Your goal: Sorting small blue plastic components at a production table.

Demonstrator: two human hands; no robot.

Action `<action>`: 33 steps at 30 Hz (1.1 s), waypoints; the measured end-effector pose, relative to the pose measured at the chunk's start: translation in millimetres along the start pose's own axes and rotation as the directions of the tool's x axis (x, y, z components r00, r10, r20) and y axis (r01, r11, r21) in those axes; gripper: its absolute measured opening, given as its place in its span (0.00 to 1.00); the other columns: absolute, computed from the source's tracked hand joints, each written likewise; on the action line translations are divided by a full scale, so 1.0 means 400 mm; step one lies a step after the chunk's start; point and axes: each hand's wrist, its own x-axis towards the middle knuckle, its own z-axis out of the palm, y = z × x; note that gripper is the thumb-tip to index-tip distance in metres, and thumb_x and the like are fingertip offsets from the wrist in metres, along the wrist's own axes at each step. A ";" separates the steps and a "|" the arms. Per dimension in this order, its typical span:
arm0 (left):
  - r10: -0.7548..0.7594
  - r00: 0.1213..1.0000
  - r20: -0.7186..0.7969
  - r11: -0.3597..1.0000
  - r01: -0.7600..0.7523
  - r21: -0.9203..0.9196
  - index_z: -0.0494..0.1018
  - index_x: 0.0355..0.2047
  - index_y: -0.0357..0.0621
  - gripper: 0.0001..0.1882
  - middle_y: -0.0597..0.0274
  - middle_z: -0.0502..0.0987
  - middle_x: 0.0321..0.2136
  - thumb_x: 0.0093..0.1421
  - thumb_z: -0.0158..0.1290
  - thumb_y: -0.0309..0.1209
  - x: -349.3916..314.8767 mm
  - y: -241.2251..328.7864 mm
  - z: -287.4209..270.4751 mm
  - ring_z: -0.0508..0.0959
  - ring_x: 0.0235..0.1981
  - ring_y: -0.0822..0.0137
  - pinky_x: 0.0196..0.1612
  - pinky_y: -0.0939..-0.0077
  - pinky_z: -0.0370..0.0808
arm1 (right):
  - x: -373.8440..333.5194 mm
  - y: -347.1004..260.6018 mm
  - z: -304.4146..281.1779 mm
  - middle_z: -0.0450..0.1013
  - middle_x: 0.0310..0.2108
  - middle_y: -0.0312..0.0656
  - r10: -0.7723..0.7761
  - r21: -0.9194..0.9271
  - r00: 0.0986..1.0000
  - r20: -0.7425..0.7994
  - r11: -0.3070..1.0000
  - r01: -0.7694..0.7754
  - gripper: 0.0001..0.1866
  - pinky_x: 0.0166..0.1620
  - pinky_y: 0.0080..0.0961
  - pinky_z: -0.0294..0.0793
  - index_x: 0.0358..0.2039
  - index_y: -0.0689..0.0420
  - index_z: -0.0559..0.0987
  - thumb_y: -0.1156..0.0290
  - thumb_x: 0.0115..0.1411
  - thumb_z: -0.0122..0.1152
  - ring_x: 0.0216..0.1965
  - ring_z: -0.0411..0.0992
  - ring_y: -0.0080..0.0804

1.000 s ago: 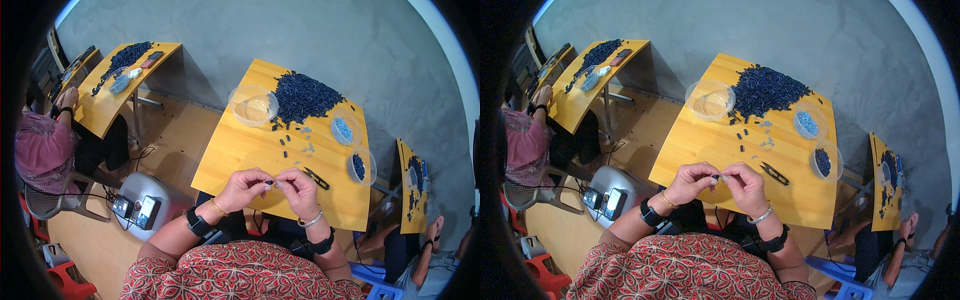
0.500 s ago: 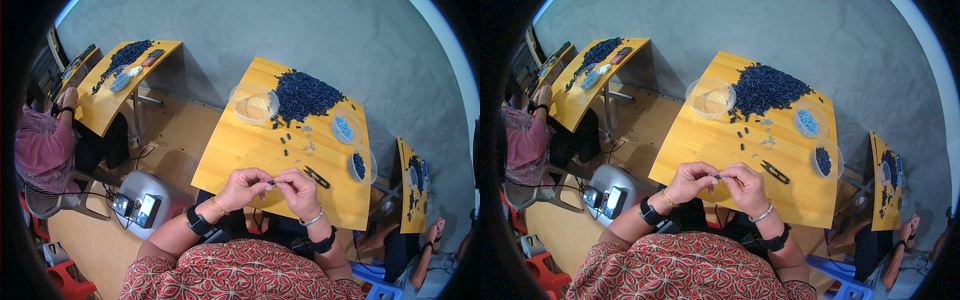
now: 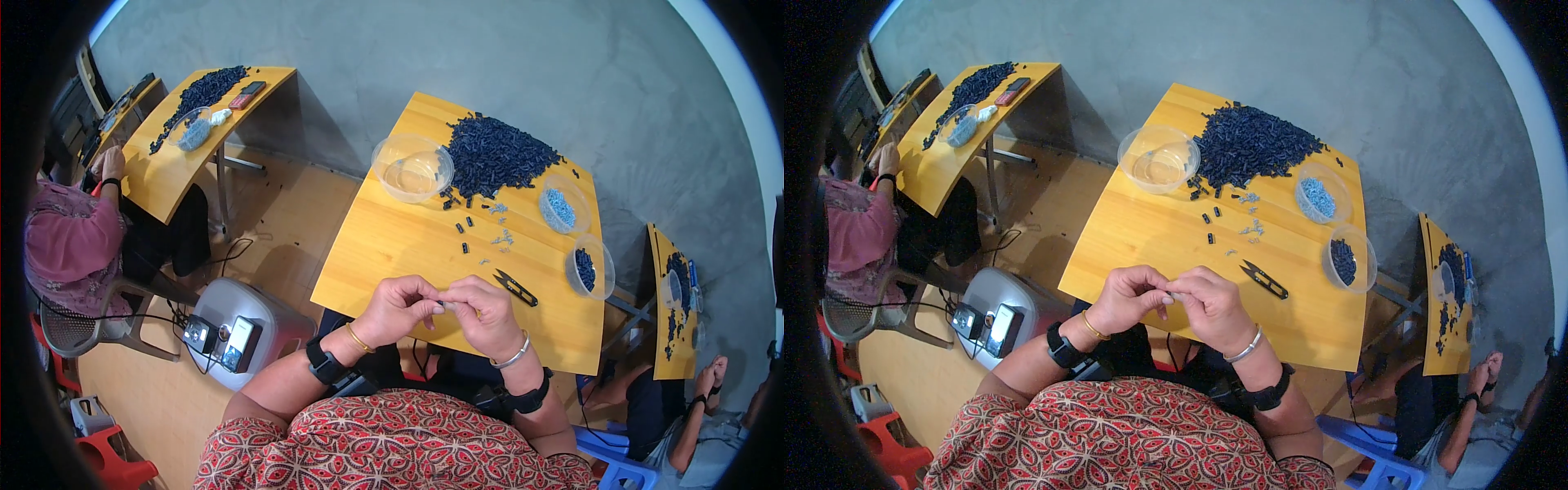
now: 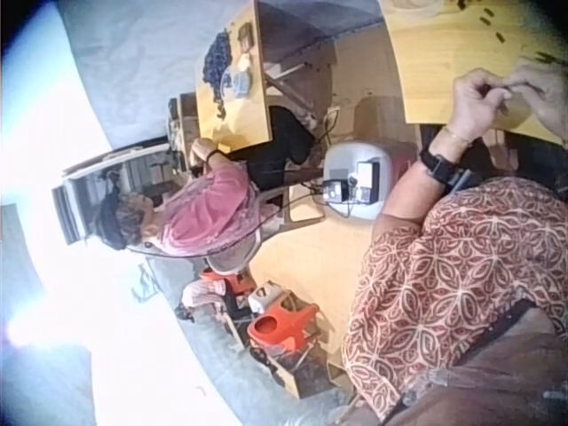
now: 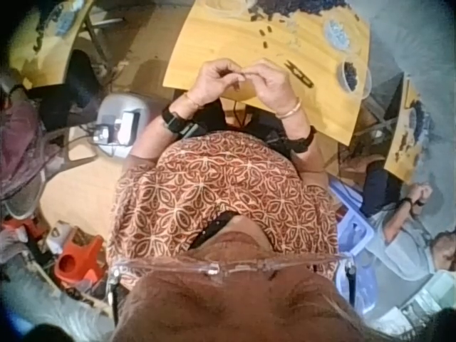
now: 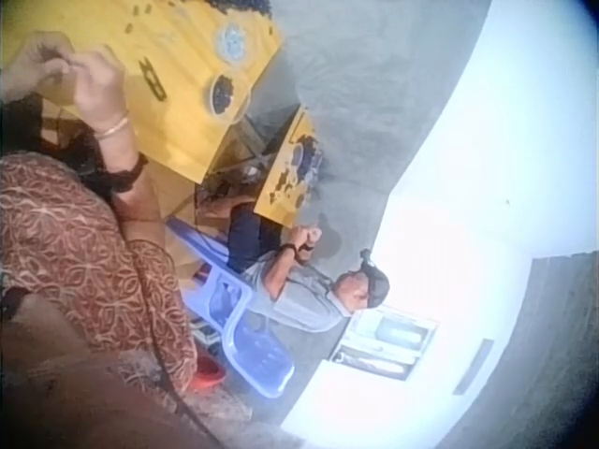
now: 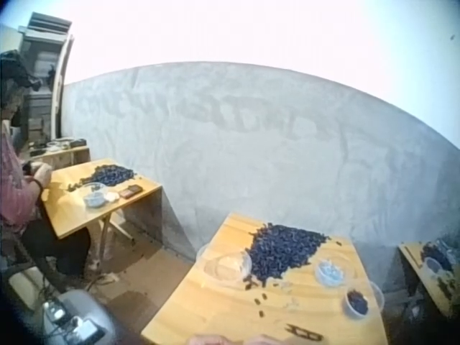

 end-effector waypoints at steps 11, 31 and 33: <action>-0.018 0.999 0.049 0.968 0.030 -0.251 0.70 0.32 0.35 0.05 0.62 0.74 0.25 0.54 0.51 0.22 0.004 0.000 -0.018 0.76 0.23 0.73 0.28 0.84 0.74 | -0.012 0.005 -0.013 0.72 0.24 0.43 0.091 0.049 0.995 -0.035 0.995 -0.089 0.09 0.29 0.19 0.69 0.35 0.61 0.75 0.82 0.50 0.55 0.25 0.71 0.29; -0.051 0.999 -0.016 0.979 0.047 -0.197 0.71 0.29 0.33 0.03 0.61 0.75 0.23 0.53 0.52 0.20 -0.003 0.011 0.000 0.76 0.21 0.74 0.25 0.84 0.75 | -0.021 0.002 0.016 0.71 0.26 0.47 -0.203 -0.192 0.976 -0.082 0.964 0.185 0.11 0.28 0.28 0.71 0.32 0.63 0.73 0.86 0.45 0.52 0.26 0.71 0.41; -0.044 0.999 -0.013 0.979 0.040 -0.200 0.71 0.29 0.33 0.03 0.61 0.75 0.23 0.53 0.52 0.20 -0.004 0.008 0.000 0.76 0.21 0.74 0.25 0.84 0.74 | -0.023 0.003 0.018 0.71 0.26 0.47 -0.201 -0.191 0.976 -0.079 0.964 0.183 0.11 0.28 0.28 0.71 0.32 0.63 0.73 0.86 0.45 0.52 0.26 0.71 0.42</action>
